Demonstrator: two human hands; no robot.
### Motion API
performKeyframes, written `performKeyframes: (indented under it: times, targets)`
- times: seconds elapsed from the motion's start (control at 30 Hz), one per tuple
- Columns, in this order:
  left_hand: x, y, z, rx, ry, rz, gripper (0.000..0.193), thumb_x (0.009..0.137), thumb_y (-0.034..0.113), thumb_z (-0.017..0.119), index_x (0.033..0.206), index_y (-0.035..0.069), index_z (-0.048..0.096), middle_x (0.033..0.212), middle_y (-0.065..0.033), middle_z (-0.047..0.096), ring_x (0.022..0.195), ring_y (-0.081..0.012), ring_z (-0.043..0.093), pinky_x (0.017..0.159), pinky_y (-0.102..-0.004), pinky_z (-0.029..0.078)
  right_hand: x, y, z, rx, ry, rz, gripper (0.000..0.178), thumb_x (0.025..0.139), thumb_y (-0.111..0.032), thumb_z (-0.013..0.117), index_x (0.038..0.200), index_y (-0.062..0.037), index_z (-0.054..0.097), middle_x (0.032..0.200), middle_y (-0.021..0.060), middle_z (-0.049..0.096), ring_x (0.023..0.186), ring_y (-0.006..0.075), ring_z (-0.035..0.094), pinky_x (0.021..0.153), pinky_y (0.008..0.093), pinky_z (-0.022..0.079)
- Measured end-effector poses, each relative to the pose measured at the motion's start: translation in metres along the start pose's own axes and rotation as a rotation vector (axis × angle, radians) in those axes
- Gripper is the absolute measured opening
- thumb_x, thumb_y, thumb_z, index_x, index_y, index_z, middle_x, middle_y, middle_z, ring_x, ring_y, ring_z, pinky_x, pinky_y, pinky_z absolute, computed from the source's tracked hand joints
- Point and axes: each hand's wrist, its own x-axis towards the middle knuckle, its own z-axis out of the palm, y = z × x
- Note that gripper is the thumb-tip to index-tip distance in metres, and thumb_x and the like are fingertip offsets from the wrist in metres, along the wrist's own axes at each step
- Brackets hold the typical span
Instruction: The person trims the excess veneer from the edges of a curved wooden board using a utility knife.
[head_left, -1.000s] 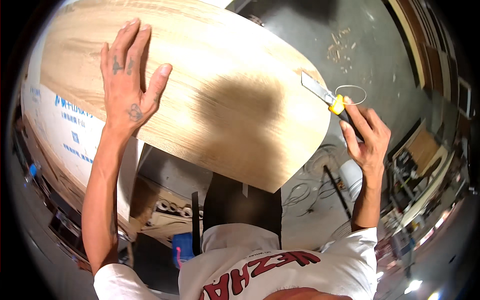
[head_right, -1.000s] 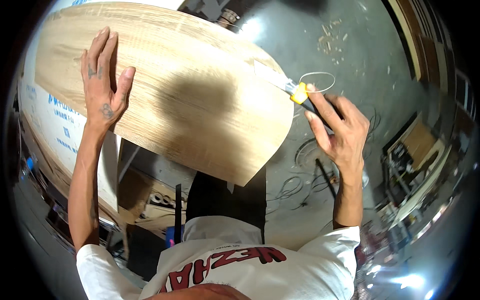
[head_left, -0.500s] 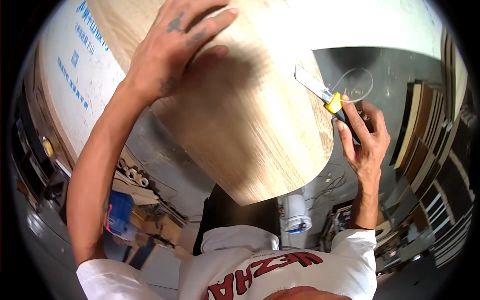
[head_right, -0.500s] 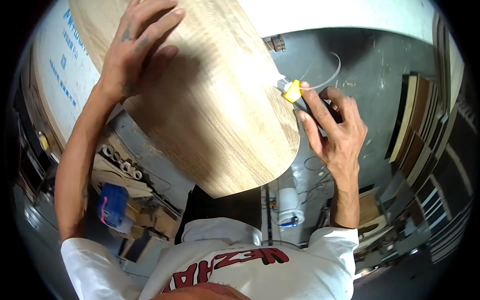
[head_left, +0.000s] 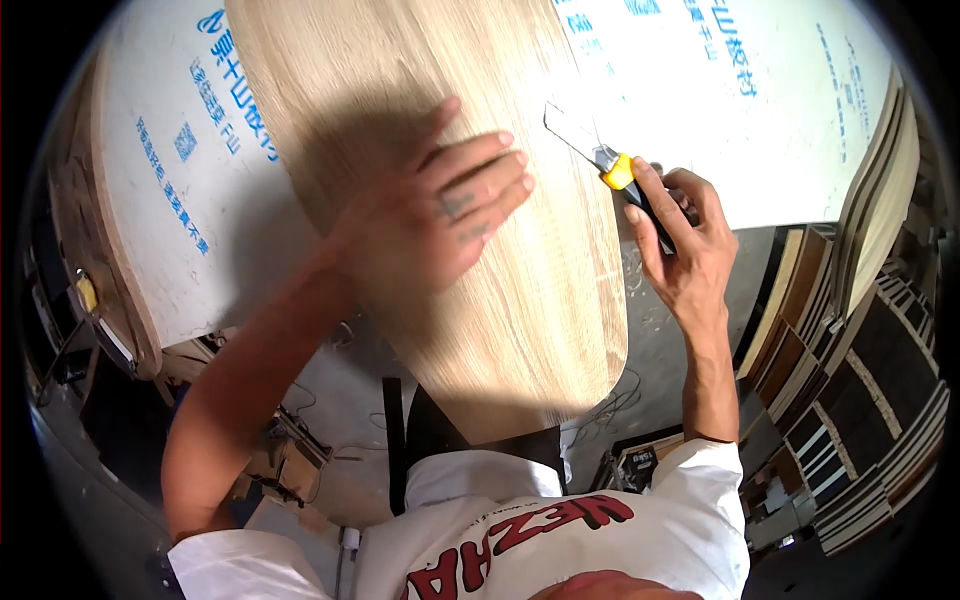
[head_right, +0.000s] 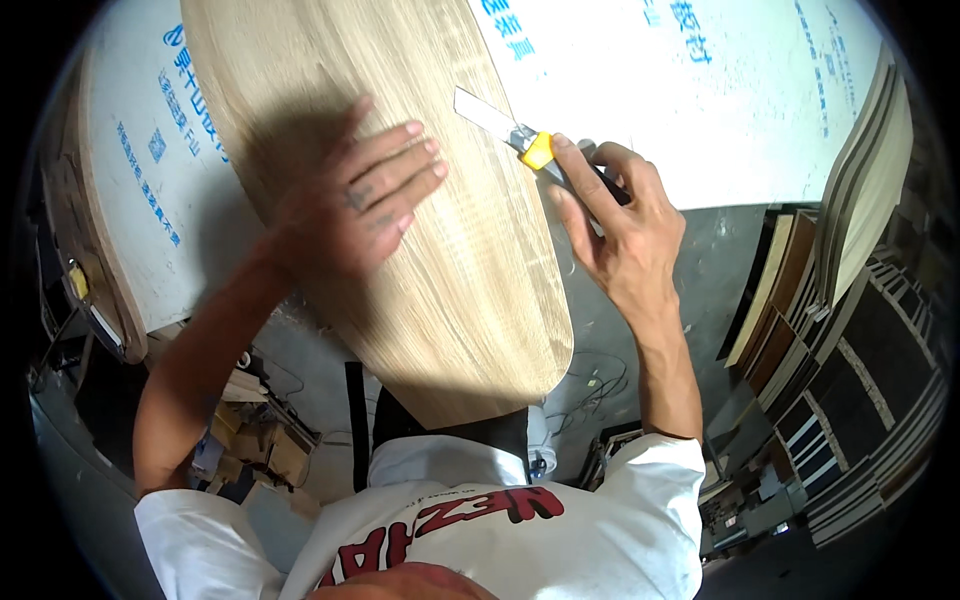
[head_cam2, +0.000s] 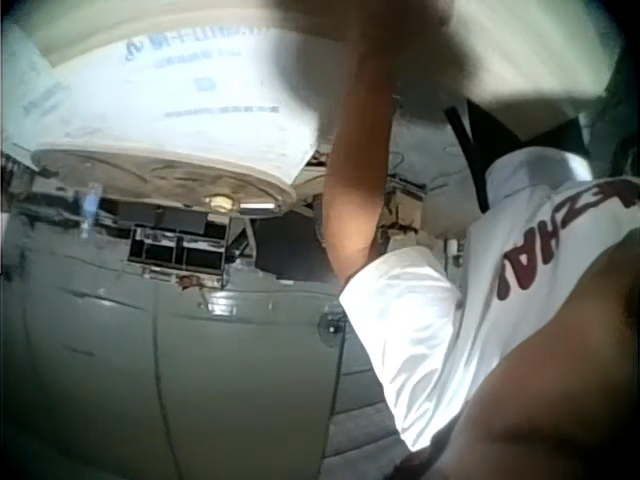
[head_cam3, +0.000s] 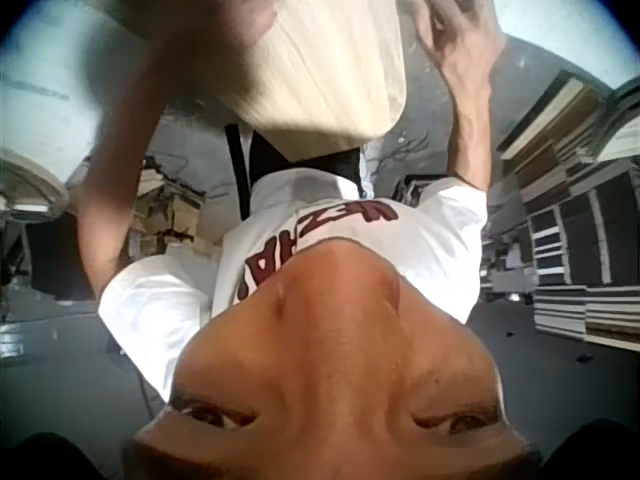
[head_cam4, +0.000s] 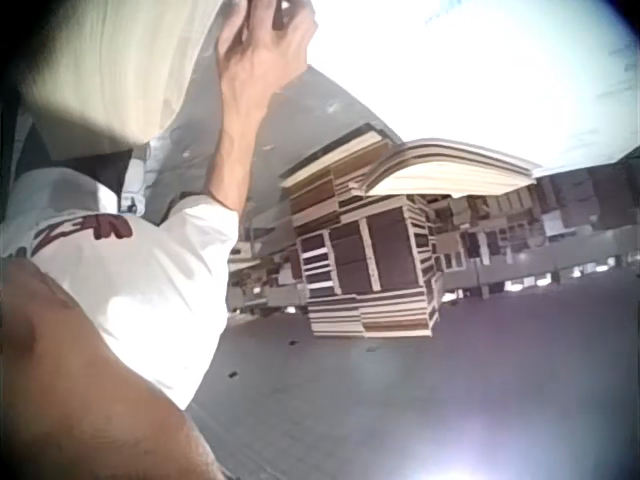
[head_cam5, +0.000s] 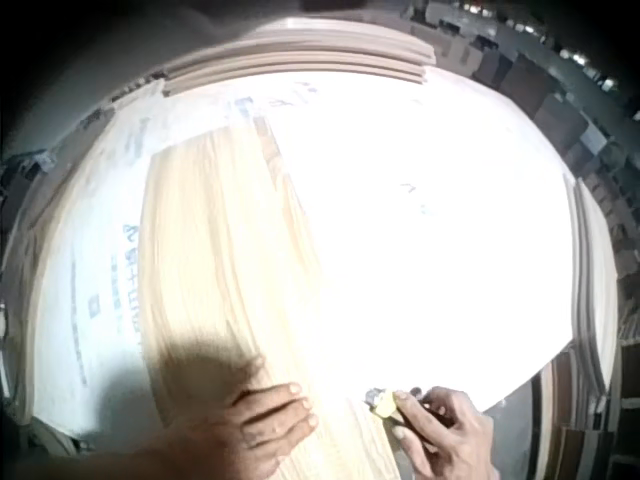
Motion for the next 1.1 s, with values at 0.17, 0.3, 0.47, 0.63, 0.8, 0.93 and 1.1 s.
performKeyframes:
  times: [0.17,0.3,0.47,0.63,0.8,0.93,1.1]
  targets:
    - [0.004,0.001,-0.011,-0.040,-0.019,-0.033,0.044,0.084,0.018,0.070,0.126,0.007,0.066,0.133,-0.0068,0.060,0.133,-0.0232,0.049,0.121,-0.0590,0.025,0.069,0.000,0.016,0.010,0.016,0.001,0.037,0.090,-0.029,0.073,0.127,-0.0226,0.071,0.090,0.0024,0.064,0.075,0.0127,0.057,0.057,0.0266,0.050]
    - [0.005,-0.003,-0.014,-0.022,-0.034,-0.005,0.047,0.083,0.025,0.072,0.125,0.007,0.067,0.134,-0.0069,0.059,0.135,-0.0248,0.047,0.120,-0.0628,0.025,0.143,0.008,0.032,0.025,0.122,-0.108,0.035,0.093,-0.034,0.069,0.126,-0.0221,0.071,0.091,0.0039,0.066,0.077,0.0155,0.061,0.060,0.0288,0.052]
    - [0.004,-0.005,-0.016,-0.025,-0.056,0.005,0.052,0.081,0.034,0.069,0.127,0.010,0.066,0.137,-0.0075,0.057,0.137,-0.0263,0.046,0.120,-0.0627,0.024,0.239,0.014,0.053,-0.025,0.171,-0.147,0.036,0.097,-0.040,0.063,0.128,-0.0227,0.070,0.102,0.0071,0.070,0.089,0.0224,0.067,0.075,0.0346,0.056]
    - [0.008,-0.001,-0.019,0.076,-0.098,0.011,0.052,0.083,0.032,0.064,0.132,0.012,0.063,0.137,-0.0044,0.057,0.136,-0.0247,0.047,0.121,-0.0608,0.025,0.345,0.030,0.077,-0.094,0.199,-0.174,0.044,0.100,-0.048,0.055,0.134,-0.0224,0.066,0.098,0.0040,0.067,0.072,0.0180,0.062,0.066,0.0311,0.053]
    - [0.006,-0.002,-0.027,0.002,-0.132,-0.008,0.048,0.084,0.032,0.061,0.128,0.014,0.065,0.138,-0.0038,0.058,0.137,-0.0224,0.046,0.120,-0.0587,0.026,0.423,-0.003,0.061,0.123,0.134,-0.112,0.034,0.095,-0.030,0.054,0.114,-0.0079,0.071,0.098,0.0213,0.071,0.100,0.0373,0.065,0.091,0.0446,0.052]
    - [0.006,-0.006,-0.034,0.070,-0.157,0.034,0.053,0.085,0.036,0.060,0.132,0.011,0.061,0.137,-0.0028,0.055,0.137,-0.0211,0.044,0.119,-0.0599,0.026,0.450,-0.012,0.062,0.100,0.105,0.028,0.035,0.096,-0.034,0.053,0.118,-0.0137,0.071,0.103,0.0221,0.070,0.102,0.0369,0.066,0.091,0.0457,0.052]
    - [0.021,-0.002,-0.027,0.072,-0.125,0.060,0.050,0.088,0.034,0.060,0.132,0.010,0.061,0.138,-0.0044,0.056,0.137,-0.0228,0.044,0.119,-0.0600,0.024,0.386,0.029,0.055,0.716,0.387,0.334,0.037,0.089,-0.013,0.056,0.125,-0.0108,0.067,0.112,0.0179,0.070,0.103,0.0359,0.066,0.090,0.0415,0.050]
